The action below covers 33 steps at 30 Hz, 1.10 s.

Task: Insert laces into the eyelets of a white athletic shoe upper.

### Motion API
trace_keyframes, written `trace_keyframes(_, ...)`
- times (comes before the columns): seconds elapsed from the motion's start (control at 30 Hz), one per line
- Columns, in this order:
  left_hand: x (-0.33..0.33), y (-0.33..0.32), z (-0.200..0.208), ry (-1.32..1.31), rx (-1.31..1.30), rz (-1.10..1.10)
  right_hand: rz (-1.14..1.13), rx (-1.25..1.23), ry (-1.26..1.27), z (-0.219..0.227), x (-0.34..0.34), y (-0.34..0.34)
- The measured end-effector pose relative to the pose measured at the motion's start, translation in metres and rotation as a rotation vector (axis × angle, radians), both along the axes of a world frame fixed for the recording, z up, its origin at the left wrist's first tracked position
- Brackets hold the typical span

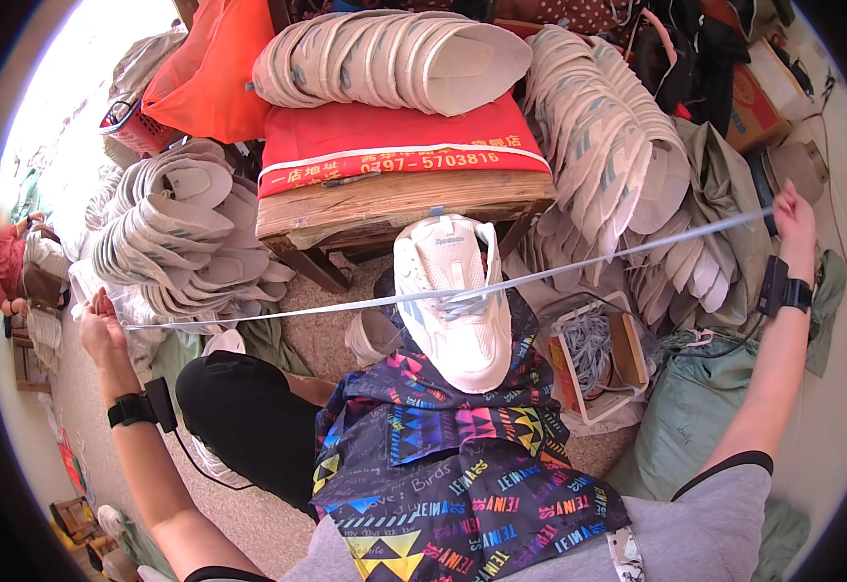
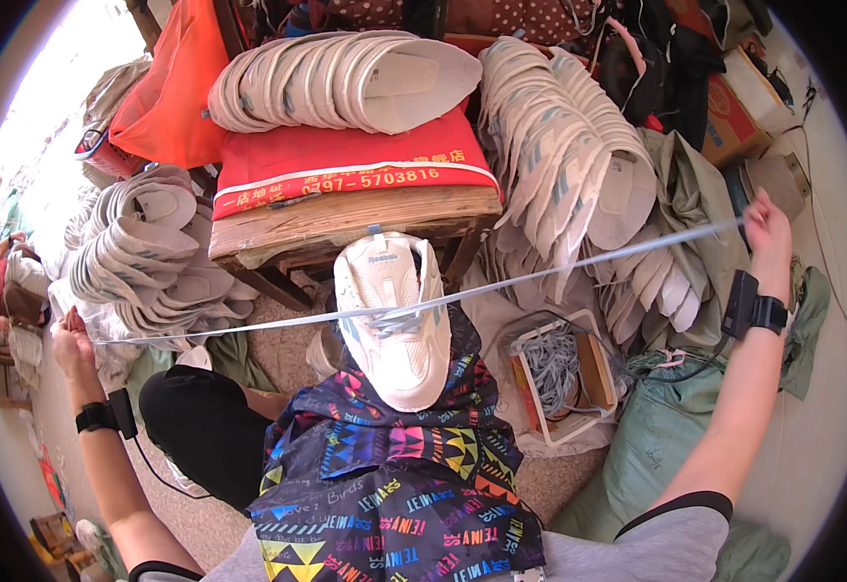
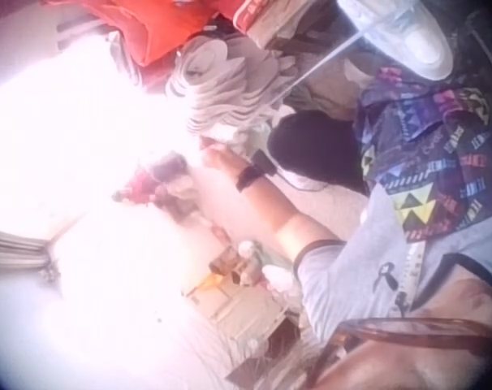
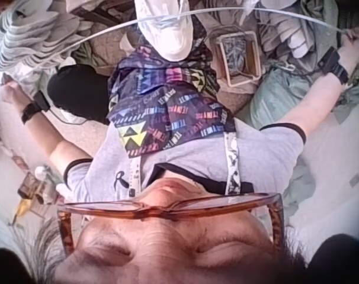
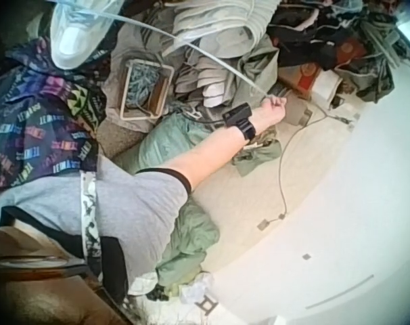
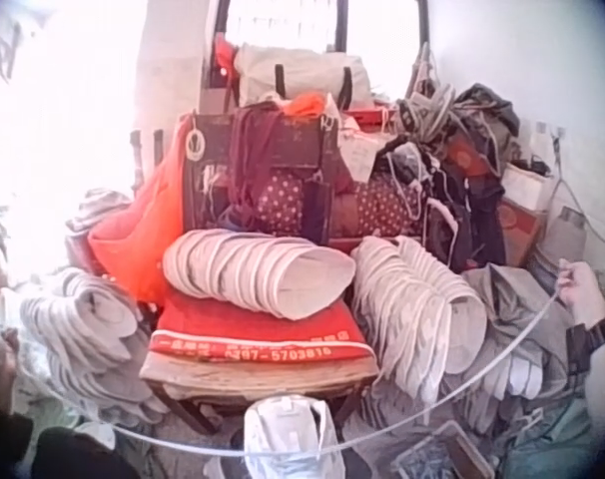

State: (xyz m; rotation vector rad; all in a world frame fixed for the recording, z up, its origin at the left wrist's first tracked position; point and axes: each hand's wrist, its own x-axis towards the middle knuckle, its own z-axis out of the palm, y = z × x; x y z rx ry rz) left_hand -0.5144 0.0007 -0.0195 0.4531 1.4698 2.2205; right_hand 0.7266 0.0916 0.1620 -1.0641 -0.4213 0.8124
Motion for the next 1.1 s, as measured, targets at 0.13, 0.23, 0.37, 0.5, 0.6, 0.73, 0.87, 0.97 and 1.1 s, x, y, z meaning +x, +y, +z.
trace_keyframes(0.13, 0.141, 0.002, 0.003, 0.203, -0.151, -0.313, -0.268, -0.113, -0.292, -0.043, 0.005, -0.026)
trace_keyframes(0.23, 0.282, -0.002, 0.039, 0.159, -0.264, -0.624, -0.083, -0.277, -0.408, -0.082, -0.135, -0.026)
trace_keyframes(0.37, 0.407, -0.007, 0.039, 0.085, -0.291, -0.989, 0.497, -0.319, -0.58, -0.111, -0.337, -0.054)
trace_keyframes(0.5, 0.47, -0.003, 0.017, 0.174, -0.378, -1.188, 0.95, -0.237, -0.554, -0.157, -0.437, -0.077)
trace_keyframes(0.6, 0.494, -0.009, 0.01, 0.21, -0.495, -1.301, 1.019, -0.159, -0.74, -0.177, -0.467, -0.084)
trace_keyframes(0.73, 0.504, -0.02, 0.009, 0.256, -0.575, -1.32, 0.959, -0.202, -0.934, -0.168, -0.479, -0.092)
trace_keyframes(0.87, 0.504, -0.018, 0.011, 0.342, -0.6, -1.267, 0.858, -0.259, -1.118, -0.166, -0.477, -0.094)
trace_keyframes(0.97, 0.504, -0.018, 0.006, 0.368, -0.627, -1.259, 0.851, -0.235, -1.14, -0.167, -0.476, -0.096)
trace_keyframes(1.1, 0.503, -0.019, -0.003, 0.36, -0.641, -1.288, 0.88, -0.277, -1.205, -0.159, -0.476, -0.097)
